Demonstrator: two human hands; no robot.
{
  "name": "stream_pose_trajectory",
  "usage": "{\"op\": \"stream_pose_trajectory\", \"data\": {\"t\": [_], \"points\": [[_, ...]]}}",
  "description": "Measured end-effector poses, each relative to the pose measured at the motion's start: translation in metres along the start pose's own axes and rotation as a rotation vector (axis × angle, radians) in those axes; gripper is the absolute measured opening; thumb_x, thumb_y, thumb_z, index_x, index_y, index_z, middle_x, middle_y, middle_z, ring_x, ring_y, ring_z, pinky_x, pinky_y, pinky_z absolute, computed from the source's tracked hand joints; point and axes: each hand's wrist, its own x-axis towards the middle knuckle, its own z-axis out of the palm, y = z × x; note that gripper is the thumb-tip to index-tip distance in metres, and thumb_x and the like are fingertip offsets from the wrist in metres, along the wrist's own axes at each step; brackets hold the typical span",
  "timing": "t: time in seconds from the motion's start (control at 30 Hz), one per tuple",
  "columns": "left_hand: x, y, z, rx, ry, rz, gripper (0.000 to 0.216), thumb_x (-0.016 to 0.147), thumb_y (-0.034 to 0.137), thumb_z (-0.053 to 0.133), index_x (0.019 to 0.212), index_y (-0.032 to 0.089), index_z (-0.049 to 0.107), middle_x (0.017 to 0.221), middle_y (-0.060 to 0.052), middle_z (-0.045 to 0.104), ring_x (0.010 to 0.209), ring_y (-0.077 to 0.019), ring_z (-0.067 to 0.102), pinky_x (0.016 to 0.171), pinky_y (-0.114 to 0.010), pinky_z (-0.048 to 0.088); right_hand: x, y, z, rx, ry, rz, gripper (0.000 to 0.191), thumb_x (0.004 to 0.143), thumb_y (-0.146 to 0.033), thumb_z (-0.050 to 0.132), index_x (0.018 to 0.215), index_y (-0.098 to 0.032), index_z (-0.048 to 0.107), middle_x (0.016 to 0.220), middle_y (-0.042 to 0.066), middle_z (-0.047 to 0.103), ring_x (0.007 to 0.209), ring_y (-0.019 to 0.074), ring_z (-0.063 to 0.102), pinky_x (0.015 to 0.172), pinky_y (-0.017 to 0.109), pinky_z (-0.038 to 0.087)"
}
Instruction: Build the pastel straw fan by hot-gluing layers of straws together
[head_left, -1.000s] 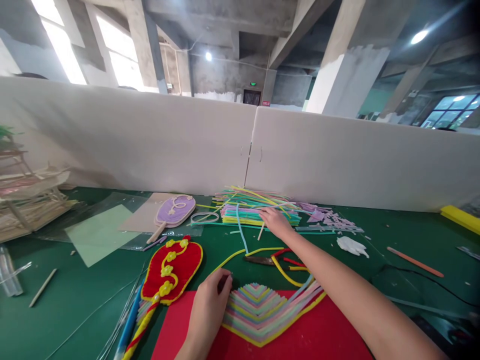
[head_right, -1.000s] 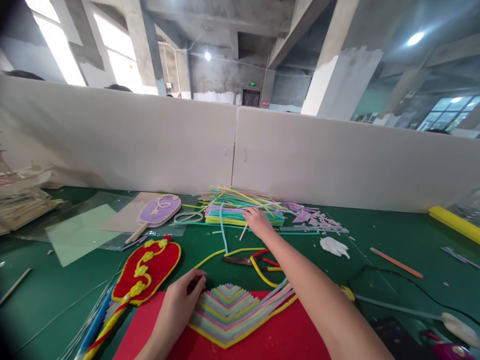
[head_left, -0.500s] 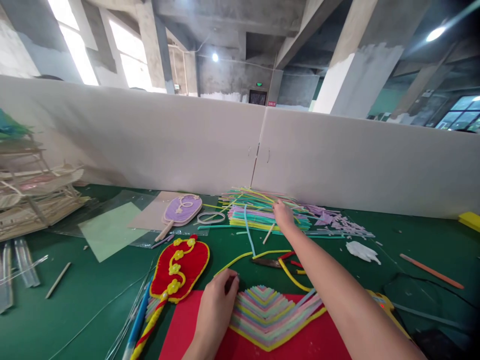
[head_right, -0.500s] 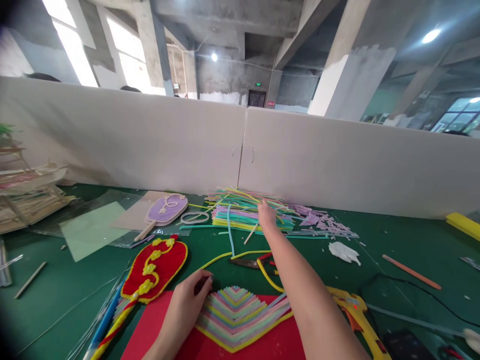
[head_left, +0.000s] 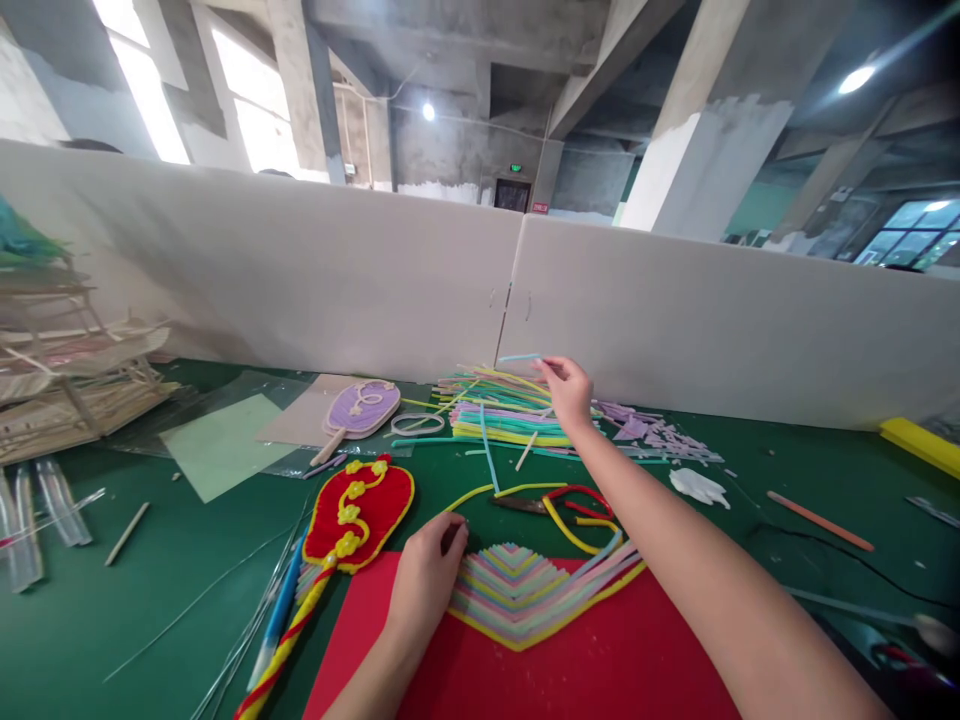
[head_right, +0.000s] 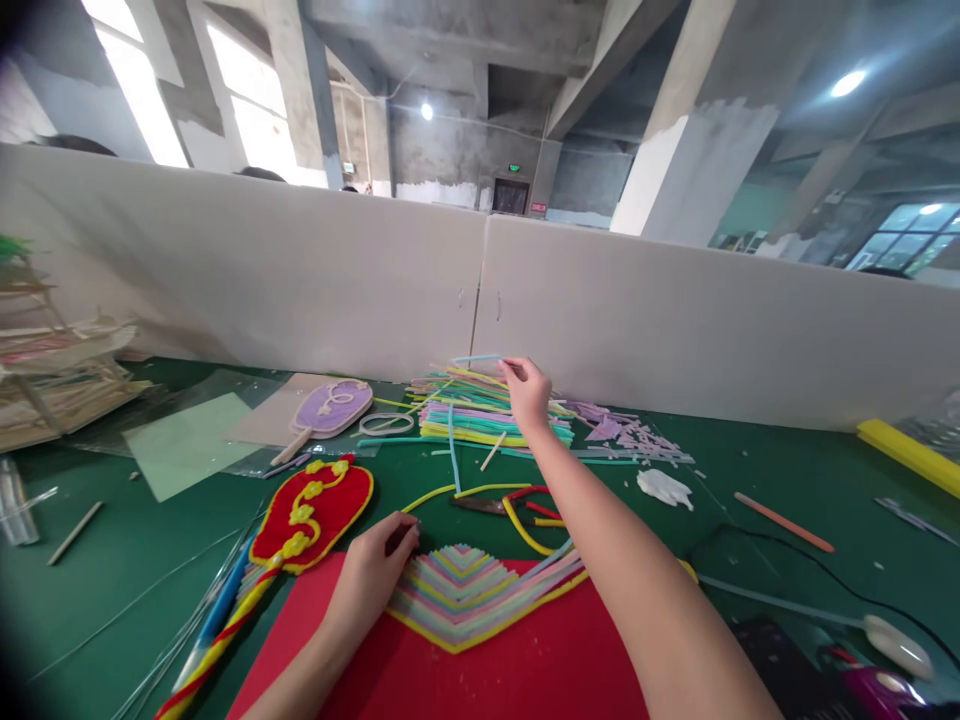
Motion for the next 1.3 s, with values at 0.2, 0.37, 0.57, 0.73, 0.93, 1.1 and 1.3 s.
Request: {"op": "stream_pose_trajectory", "data": {"t": [0.2,0.37,0.57,0.73,0.93,1.1,1.3], "points": [[-0.01,0.024,-0.01,-0.052,0.071,0.103,0.029,0.089,0.04,0.043,0.098,0.02,0.063,0.097,-0.008,0.067,0.095,-0.024,0.062,0.085,-0.036,0.046,-0.067,-0.087,-0.056,0.087,-0.059,-0.36,0.011,0.088,-0.027,0.058,0.093,-0.02,0.066,0.102,0.005,0.073,0.096,0.0172,0.069,0.085,0.032,0.059],[-0.06,0.067,-0.015,-0.468,-0.047,0.026,0.049,0.094,0.052,0.032,0.111,0.016,0.061,0.097,-0.011,0.069,0.091,-0.022,0.065,0.081,-0.033,0.05,-0.161,-0.116,-0.119,-0.252,-0.161,-0.623,0.033,0.086,-0.006,0.059,0.114,-0.021,0.063,0.11,0.005,0.071,0.1,0.0153,0.068,0.092,0.028,0.056],[-0.108,0.079,-0.005,-0.423,-0.407,-0.022,0.039,0.087,0.046,0.053,0.104,0.014,0.067,0.065,-0.003,0.066,0.059,-0.0147,0.059,0.06,-0.024,0.048,-0.235,-0.118,-0.151,-0.357,-0.139,-0.598,0.034,0.081,0.0,0.061,0.111,-0.016,0.064,0.1,0.008,0.073,0.092,0.0166,0.07,0.087,0.025,0.057],[-0.118,0.069,-0.021,-0.135,-0.459,0.107,0.028,0.093,0.03,0.045,0.093,0.019,0.071,0.066,-0.001,0.066,0.06,-0.0129,0.058,0.06,-0.021,0.045,-0.264,-0.122,-0.162,-0.264,-0.282,-0.462,0.022,0.087,-0.008,0.058,0.105,-0.019,0.065,0.096,0.006,0.072,0.088,0.0145,0.07,0.084,0.022,0.057],[-0.126,0.068,-0.034,0.453,-0.312,0.504,0.023,0.093,0.021,0.047,0.087,0.022,0.069,0.07,-0.001,0.064,0.066,-0.0167,0.055,0.062,-0.027,0.04,-0.289,-0.12,-0.162,-0.241,-0.452,-0.283,0.016,0.093,-0.017,0.052,0.096,-0.021,0.068,0.085,0.003,0.069,0.073,0.0104,0.067,0.068,0.016,0.053],[-0.129,0.074,-0.025,0.62,-0.246,0.627,0.019,0.089,0.013,0.052,0.083,0.023,0.067,0.074,-0.001,0.064,0.081,-0.0201,0.059,0.091,-0.042,0.043,-0.293,-0.117,-0.154,-0.263,-0.482,-0.163,0.017,0.094,-0.023,0.051,0.09,-0.021,0.068,0.079,0.002,0.068,0.067,0.0097,0.065,0.062,0.016,0.048],[-0.128,0.069,-0.021,0.624,-0.181,0.6,0.026,0.079,0.004,0.054,0.081,0.025,0.068,0.096,-0.002,0.07,0.112,-0.0272,0.058,0.115,-0.059,0.01,-0.293,-0.115,-0.15,-0.354,-0.523,-0.149,0.022,0.095,-0.028,0.048,0.087,-0.023,0.068,0.077,0.0,0.066,0.065,0.0109,0.064,0.056,0.019,0.04]]}}
